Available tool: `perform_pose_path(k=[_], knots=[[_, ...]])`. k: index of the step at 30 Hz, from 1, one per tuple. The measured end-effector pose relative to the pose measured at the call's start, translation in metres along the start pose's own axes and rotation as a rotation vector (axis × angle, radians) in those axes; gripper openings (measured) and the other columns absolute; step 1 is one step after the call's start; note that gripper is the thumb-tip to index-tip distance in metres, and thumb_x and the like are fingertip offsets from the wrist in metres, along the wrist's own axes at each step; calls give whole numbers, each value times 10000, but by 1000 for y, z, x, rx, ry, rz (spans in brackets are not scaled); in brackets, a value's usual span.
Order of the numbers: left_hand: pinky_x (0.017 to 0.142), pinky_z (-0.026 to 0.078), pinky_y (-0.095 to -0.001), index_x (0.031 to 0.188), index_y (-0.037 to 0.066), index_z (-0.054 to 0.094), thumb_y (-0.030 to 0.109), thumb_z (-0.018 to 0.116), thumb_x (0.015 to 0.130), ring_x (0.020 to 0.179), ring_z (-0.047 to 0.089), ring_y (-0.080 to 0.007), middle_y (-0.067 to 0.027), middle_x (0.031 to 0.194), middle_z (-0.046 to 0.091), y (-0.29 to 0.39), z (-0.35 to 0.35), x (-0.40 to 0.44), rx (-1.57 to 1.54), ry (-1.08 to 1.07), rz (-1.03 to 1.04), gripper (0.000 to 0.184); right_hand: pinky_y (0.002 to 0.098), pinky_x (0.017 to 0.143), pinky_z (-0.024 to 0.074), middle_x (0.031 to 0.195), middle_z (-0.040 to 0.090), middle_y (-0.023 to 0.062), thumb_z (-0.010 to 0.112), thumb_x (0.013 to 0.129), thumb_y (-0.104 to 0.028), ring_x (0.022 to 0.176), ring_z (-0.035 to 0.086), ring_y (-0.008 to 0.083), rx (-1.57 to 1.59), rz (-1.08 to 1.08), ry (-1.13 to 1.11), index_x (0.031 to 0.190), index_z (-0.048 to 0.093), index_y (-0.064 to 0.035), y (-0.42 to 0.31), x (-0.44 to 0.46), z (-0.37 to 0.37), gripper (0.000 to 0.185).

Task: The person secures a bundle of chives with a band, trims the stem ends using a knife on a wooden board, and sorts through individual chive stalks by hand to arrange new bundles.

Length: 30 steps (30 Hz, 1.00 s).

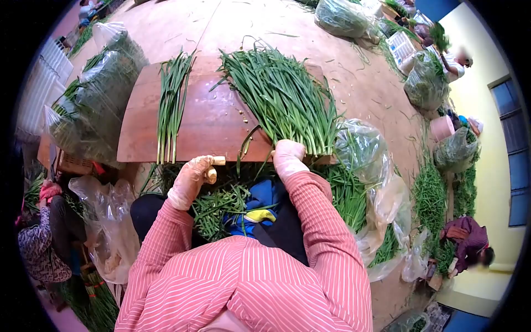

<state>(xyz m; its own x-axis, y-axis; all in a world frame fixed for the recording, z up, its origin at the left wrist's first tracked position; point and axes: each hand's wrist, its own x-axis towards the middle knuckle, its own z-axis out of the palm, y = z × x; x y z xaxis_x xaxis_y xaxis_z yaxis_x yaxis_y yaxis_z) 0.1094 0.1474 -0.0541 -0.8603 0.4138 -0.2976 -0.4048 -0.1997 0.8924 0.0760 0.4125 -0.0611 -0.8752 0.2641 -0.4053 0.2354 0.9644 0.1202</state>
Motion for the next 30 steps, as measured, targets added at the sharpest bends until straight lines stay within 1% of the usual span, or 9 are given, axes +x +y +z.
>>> perform_pose_path(k=[9, 13, 15, 17, 21, 25, 27, 29, 30], knots=[[705, 439, -195, 1211, 19, 554, 390, 463, 960, 748, 528, -54, -4, 948, 610, -7, 15, 7, -74, -86, -162, 457, 406, 596, 488, 712, 638, 109, 648, 785, -428, 667, 635, 295, 441, -287, 332, 752, 656, -103, -48, -101, 2, 327], [728, 441, -230, 1115, 75, 629, 399, 492, 941, 793, 585, -77, -7, 962, 655, -18, 19, 6, -194, -91, -192, 393, 387, 609, 489, 734, 629, 112, 608, 807, -475, 684, 630, 289, 493, -368, 234, 770, 650, -93, -52, -111, 17, 387], [757, 439, -247, 1112, 90, 633, 398, 478, 947, 816, 588, -87, 0, 981, 663, -19, 17, 7, -273, -53, -260, 383, 363, 619, 486, 728, 636, 126, 556, 853, -496, 666, 626, 273, 850, -281, -17, 779, 649, -72, -41, -105, 25, 441], [773, 441, -262, 1097, 103, 639, 396, 468, 951, 825, 590, -96, 6, 975, 666, -24, 13, 9, -257, -85, -265, 370, 220, 554, 439, 709, 628, 14, 523, 904, -487, 568, 525, 84, 1219, -109, -191, 848, 639, 3, -29, -105, 22, 507], [797, 447, -277, 1110, 91, 625, 382, 459, 957, 850, 598, -119, -10, 1018, 655, -20, 21, 5, -261, -69, -263, 368, 205, 555, 435, 772, 654, 30, 540, 899, -473, 624, 539, 69, 1442, -199, -273, 951, 632, -2, -33, -103, 24, 483], [822, 480, -315, 1194, 20, 537, 304, 470, 959, 949, 603, -180, -75, 1077, 623, -39, 19, 13, -432, -228, -230, 375, 249, 532, 454, 670, 622, 3, 579, 894, -369, 549, 545, 85, 1253, -256, -392, 927, 647, -55, -58, -105, 36, 324], [687, 474, -251, 1193, 3, 545, 242, 525, 942, 741, 557, -128, -55, 954, 629, -49, 17, 10, -466, -192, -292, 347, 293, 541, 468, 661, 627, 29, 582, 873, -423, 554, 583, 131, 898, -527, -121, 905, 651, -72, -61, -102, 68, 360], [594, 429, -224, 1182, 9, 561, 239, 544, 932, 608, 449, -77, -14, 884, 614, -45, 14, 7, -421, -64, -345, 339, 381, 598, 491, 658, 633, 118, 583, 844, -469, 625, 629, 287, 921, -304, -511, 717, 627, -77, -52, -124, 5, 414], [557, 388, -206, 1180, 20, 571, 241, 561, 920, 535, 367, -44, 53, 729, 541, -27, 21, 2, -390, 87, -287, 342, 359, 591, 492, 658, 634, 111, 585, 848, -466, 609, 620, 264, 812, -314, -195, 738, 636, -68, -43, -115, 9, 416]])
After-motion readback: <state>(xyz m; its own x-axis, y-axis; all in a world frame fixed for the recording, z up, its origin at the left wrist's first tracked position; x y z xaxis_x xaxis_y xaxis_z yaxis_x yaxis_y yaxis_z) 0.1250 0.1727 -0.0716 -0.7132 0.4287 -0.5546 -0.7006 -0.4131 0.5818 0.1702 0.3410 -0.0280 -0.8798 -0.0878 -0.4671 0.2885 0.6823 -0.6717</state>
